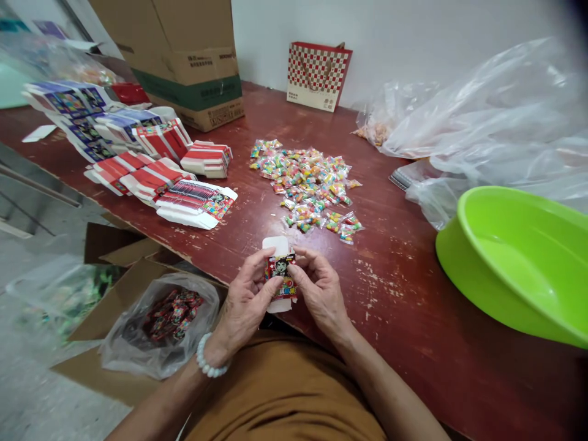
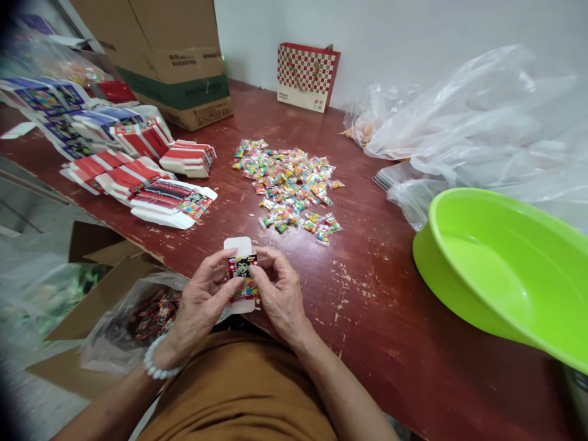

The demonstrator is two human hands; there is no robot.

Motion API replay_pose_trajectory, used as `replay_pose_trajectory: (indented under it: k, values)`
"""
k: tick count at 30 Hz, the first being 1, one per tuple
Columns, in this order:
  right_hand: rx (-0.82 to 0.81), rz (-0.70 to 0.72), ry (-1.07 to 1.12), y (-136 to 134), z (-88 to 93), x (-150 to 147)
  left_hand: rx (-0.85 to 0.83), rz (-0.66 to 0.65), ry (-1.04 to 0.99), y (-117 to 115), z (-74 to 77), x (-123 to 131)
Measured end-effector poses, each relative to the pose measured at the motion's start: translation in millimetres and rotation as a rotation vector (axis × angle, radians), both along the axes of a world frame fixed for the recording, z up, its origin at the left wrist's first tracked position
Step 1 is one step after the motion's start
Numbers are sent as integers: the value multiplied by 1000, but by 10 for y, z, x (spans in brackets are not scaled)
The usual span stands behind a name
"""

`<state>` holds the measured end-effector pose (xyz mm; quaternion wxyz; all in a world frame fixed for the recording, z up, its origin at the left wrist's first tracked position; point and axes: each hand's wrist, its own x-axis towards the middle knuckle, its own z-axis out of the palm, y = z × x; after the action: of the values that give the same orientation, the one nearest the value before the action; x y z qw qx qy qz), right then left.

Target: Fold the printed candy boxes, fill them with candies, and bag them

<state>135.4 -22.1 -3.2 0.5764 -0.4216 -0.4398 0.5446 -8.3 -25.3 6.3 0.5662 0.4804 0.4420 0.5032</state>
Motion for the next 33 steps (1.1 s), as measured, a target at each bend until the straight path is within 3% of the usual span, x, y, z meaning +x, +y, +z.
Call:
replay_pose_trajectory:
  k: [5,11,14,17,21,27,33]
  values:
    - [-8,5,-10,83,48,118,-138,-141,-49,31,-22,-65]
    - [-268,167,200,193,95,235,-127,-168,-44,54,-40,-69]
    - [-235,180,157,166,116,235,-66,-166,34,70,-47,-85]
    - [-188,161,43,116,127,223,-65,-133,-54,83,-39,-91]
    - [-114,75,-20,82,106,209,-243,-156,-238,92,0,-74]
    - [-94,134,16,85,63,140,-577,-376,-378,75,17,-11]
    - [-103,-30,-37,49,26,65,-618,-155,-445,87,83,89]
